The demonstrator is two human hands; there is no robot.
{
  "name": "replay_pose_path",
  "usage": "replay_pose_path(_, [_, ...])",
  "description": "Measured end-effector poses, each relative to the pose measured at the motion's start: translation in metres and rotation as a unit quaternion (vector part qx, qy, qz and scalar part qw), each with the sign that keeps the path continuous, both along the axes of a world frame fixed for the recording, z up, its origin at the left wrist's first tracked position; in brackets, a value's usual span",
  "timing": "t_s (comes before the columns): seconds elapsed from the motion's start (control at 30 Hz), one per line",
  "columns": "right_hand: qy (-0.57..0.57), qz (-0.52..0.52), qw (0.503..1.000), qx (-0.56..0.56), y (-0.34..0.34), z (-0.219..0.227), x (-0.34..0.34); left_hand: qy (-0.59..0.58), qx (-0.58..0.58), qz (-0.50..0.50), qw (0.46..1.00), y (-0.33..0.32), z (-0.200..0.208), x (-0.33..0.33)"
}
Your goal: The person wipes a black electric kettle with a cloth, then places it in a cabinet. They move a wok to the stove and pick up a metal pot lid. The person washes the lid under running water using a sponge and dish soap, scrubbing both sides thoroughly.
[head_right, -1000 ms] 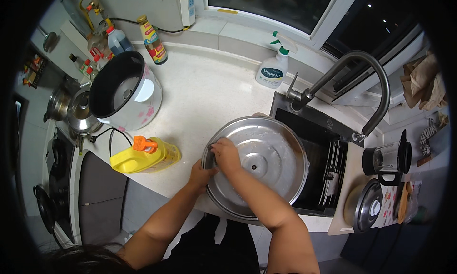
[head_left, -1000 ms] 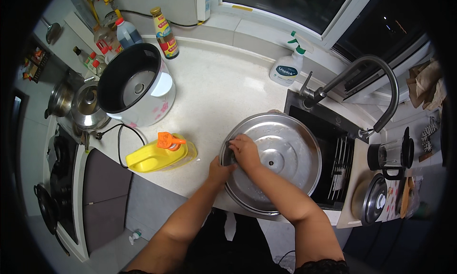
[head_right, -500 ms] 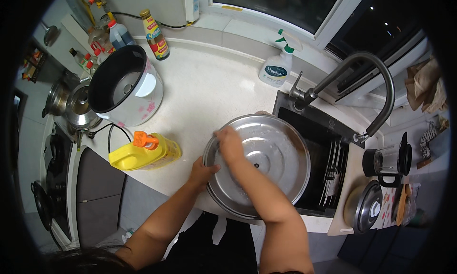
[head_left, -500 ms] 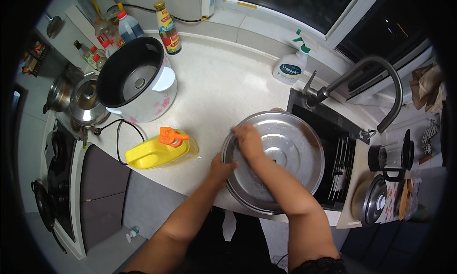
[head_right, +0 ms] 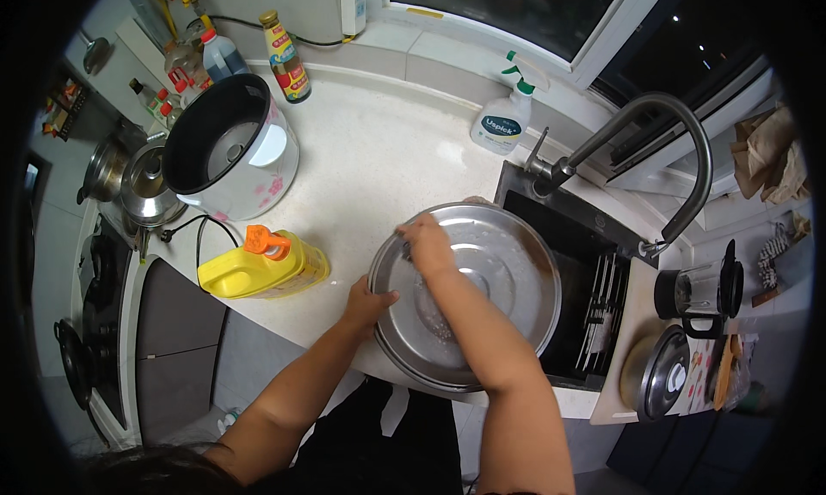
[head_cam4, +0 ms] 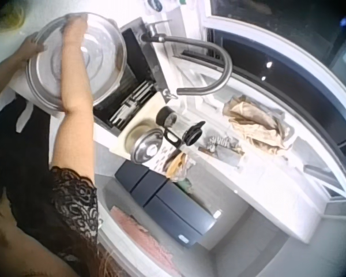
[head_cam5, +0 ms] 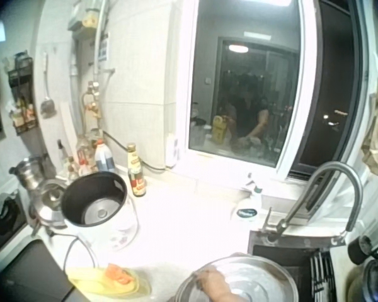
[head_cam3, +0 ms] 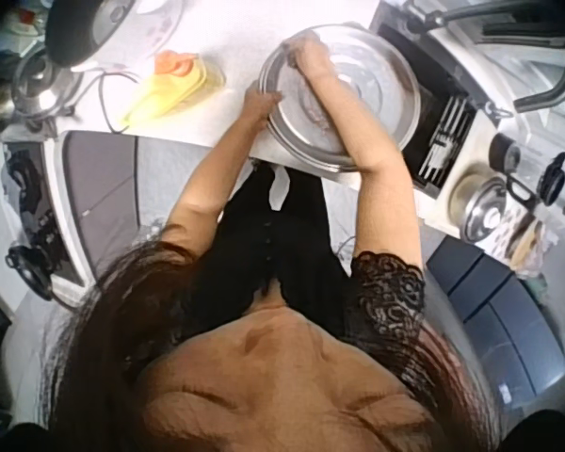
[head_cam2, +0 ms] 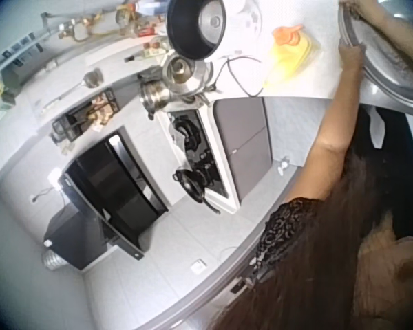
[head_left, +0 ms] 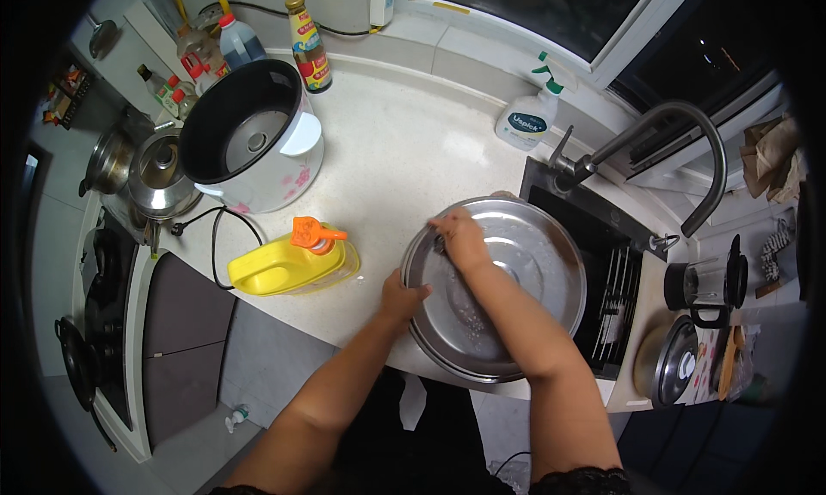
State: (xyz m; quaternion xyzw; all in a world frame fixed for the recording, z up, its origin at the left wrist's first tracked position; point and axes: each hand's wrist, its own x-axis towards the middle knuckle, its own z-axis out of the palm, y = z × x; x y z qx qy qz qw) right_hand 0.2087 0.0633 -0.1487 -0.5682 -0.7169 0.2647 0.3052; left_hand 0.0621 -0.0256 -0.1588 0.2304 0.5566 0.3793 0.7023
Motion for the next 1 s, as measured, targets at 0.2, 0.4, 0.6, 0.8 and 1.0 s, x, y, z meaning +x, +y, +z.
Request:
replay_pose_path(0.2, [0.037,0.115,0.992,0.035,-0.041,0.006,-0.025,0.084,0.043,-0.008,0.996,-0.002,-0.013,0.000])
replay_pose_path(0.4, [-0.125,-0.070,0.990,0.017,-0.012,0.002,-0.005,0.024,0.003,-0.005,1.000,0.001,-0.003,0.001])
replay_pose_path(0.6, [-0.139,-0.155,0.978,0.001,-0.002,-0.018,0.009,0.018,0.009,0.005,1.000,-0.001,-0.002,-0.001])
replay_pose_path(0.8, [-0.108,-0.060,0.991,0.042,-0.020,-0.022,-0.016,0.025,-0.001,-0.002,1.000,0.002,-0.004,0.000])
replay_pose_path(1.0, [-0.150,-0.281,0.944,0.082,0.022,-0.003,0.050,0.024,-0.007,0.004,1.000,0.002,0.005,-0.001])
